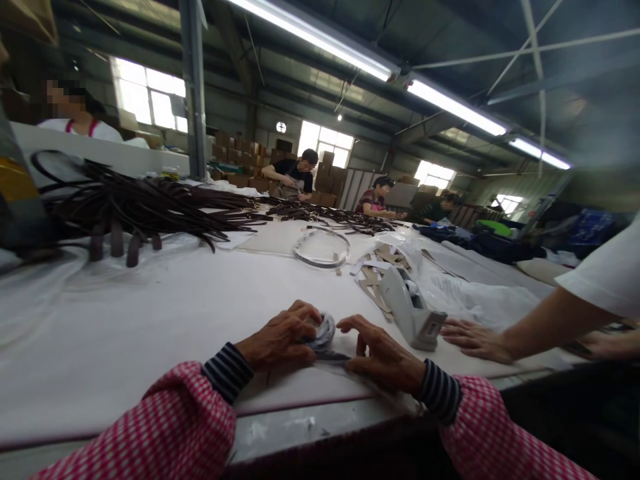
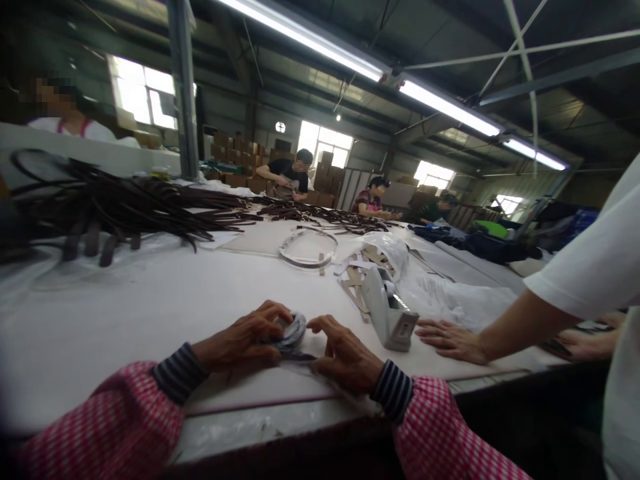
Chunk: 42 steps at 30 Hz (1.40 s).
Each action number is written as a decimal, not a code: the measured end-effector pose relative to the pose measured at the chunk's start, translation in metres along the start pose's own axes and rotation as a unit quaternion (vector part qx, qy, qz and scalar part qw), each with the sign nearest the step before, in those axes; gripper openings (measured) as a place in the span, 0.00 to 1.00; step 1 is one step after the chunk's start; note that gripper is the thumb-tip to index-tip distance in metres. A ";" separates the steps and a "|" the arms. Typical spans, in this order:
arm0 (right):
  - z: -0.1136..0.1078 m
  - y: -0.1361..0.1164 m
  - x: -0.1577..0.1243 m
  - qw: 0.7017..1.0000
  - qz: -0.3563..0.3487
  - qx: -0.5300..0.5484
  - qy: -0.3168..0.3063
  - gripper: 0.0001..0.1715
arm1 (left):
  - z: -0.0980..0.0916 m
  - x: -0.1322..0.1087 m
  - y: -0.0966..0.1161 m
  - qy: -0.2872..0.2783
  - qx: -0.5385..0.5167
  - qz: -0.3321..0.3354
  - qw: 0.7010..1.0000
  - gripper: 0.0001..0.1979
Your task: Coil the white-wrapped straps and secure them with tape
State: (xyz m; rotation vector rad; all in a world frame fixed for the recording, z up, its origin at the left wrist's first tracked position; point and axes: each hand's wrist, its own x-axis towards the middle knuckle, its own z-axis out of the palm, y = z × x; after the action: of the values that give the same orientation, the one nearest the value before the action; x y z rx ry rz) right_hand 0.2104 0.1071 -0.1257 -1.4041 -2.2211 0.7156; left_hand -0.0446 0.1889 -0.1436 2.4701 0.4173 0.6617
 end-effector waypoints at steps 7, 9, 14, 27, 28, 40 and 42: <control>-0.006 -0.001 0.010 0.992 -0.039 -0.099 -0.069 0.40 | -0.006 -0.001 0.000 -0.036 0.031 0.005 0.999 0.09; -0.008 -0.002 0.018 0.976 -0.068 -0.202 -0.050 0.39 | -0.008 -0.001 0.000 -0.045 0.032 0.010 0.998 0.08; -0.006 0.010 0.037 0.930 -0.131 -0.342 -0.011 0.22 | -0.015 -0.003 -0.006 -0.053 0.033 0.008 0.998 0.08; 0.031 -0.012 0.050 0.949 -0.048 -0.304 0.062 0.08 | 0.020 0.010 0.011 0.013 0.344 -0.092 0.934 0.04; 0.032 -0.012 0.049 0.952 -0.044 -0.293 0.071 0.08 | 0.025 0.010 0.007 0.023 0.358 -0.079 0.930 0.04; -0.049 0.075 0.068 0.918 0.191 -0.323 0.124 0.11 | 0.031 0.010 -0.001 0.045 0.326 -0.081 0.941 0.04; -0.047 0.090 0.079 0.899 0.234 -0.352 0.114 0.12 | 0.026 0.009 0.001 0.068 0.277 -0.109 0.952 0.08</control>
State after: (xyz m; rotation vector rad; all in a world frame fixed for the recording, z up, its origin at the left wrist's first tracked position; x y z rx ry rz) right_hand 0.2689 0.2212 -0.1386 -2.2748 -2.0404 -0.1791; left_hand -0.0234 0.1808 -0.1591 2.8391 1.0357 0.6940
